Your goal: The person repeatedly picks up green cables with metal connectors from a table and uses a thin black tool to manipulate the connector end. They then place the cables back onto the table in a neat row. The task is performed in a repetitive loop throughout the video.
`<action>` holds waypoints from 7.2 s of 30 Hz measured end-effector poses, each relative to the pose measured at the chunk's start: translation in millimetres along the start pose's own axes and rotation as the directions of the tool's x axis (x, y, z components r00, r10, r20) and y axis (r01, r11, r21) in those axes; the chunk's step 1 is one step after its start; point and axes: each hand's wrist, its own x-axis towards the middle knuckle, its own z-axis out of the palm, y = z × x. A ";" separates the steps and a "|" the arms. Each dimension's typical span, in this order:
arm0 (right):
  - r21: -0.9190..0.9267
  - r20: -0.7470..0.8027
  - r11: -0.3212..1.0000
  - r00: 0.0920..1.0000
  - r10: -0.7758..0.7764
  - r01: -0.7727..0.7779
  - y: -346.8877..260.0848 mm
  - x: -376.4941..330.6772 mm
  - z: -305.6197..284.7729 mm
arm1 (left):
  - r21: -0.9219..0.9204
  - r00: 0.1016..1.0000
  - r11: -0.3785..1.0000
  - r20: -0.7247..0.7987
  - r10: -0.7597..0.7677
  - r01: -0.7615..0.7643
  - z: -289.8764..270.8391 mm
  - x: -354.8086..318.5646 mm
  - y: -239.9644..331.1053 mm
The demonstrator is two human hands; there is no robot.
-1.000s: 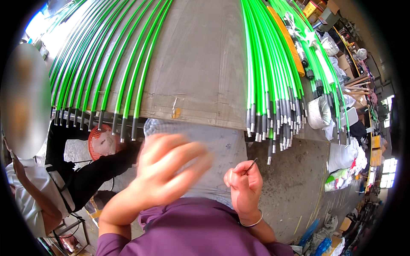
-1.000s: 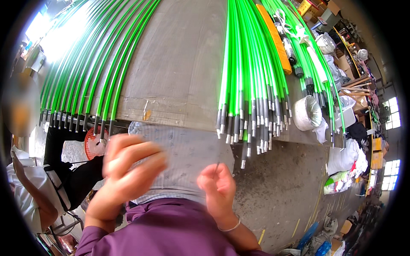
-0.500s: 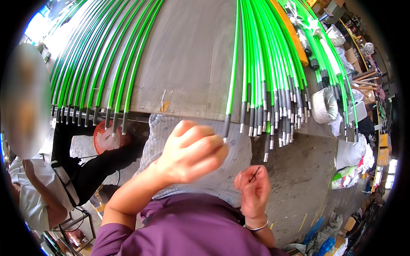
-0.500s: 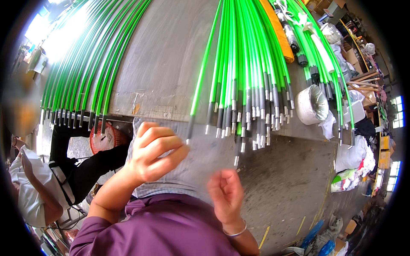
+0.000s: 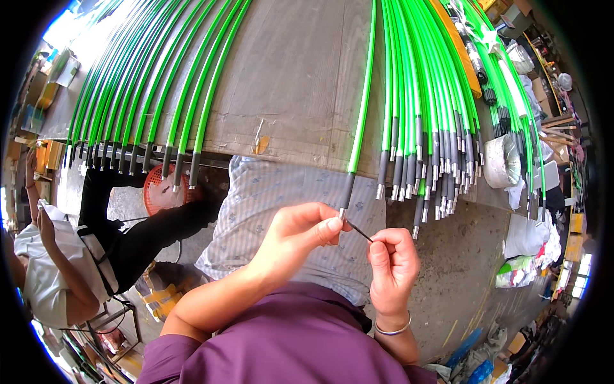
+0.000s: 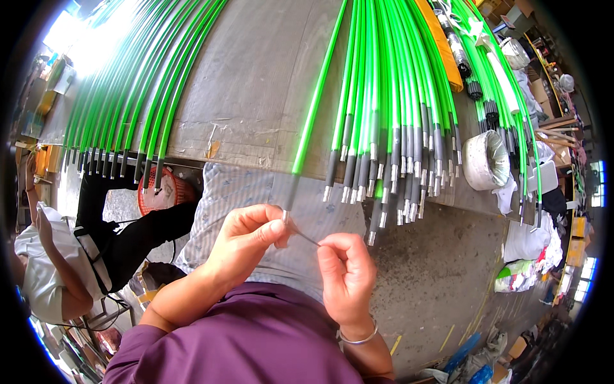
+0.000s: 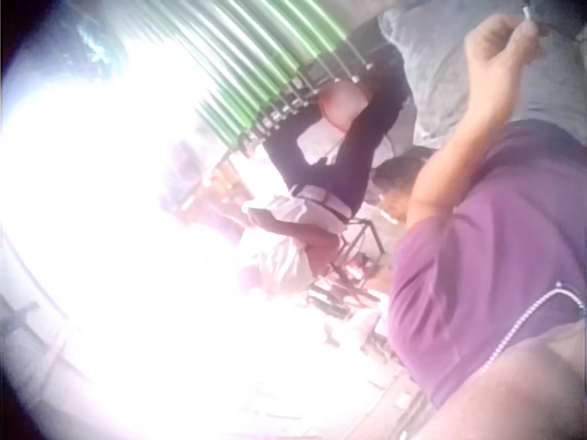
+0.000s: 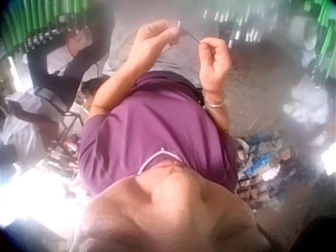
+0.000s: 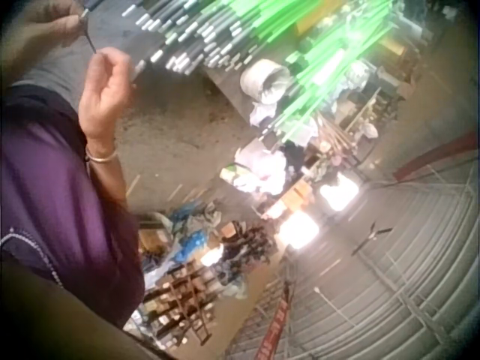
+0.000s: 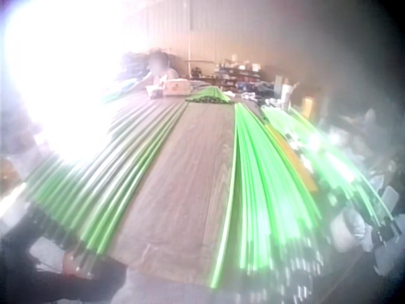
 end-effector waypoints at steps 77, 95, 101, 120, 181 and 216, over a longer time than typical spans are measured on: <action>-0.840 -0.187 0.539 0.898 -0.399 0.065 -82.8 123.0 -190.7 | 0.600 0.514 -0.513 0.797 0.317 -0.614 15.1 75.1 114.1; -0.221 -0.498 0.955 0.819 -0.285 0.198 -49.7 110.6 -206.0 | 0.607 0.533 -0.517 0.790 0.304 -0.604 -7.3 59.8 120.5; -0.233 -0.517 0.930 0.774 -0.366 0.284 -43.7 107.5 -203.2 | 0.615 0.551 -0.466 0.785 0.282 -0.636 -2.2 39.7 115.5; 0.157 -0.501 0.929 0.838 -0.217 0.335 -35.5 85.0 -200.4 | 0.641 0.571 -0.417 0.766 0.293 -0.645 -13.2 24.2 102.3; -0.301 0.198 0.919 0.960 -0.200 0.254 -27.6 -14.9 7.4 | -0.154 0.989 0.976 0.012 -0.151 0.151 -21.5 -63.6 -2.8; 0.434 0.297 0.839 0.932 0.210 -0.328 5.4 -18.7 8.4 | 0.098 0.994 0.995 -0.106 0.031 -0.021 -37.9 -46.5 8.4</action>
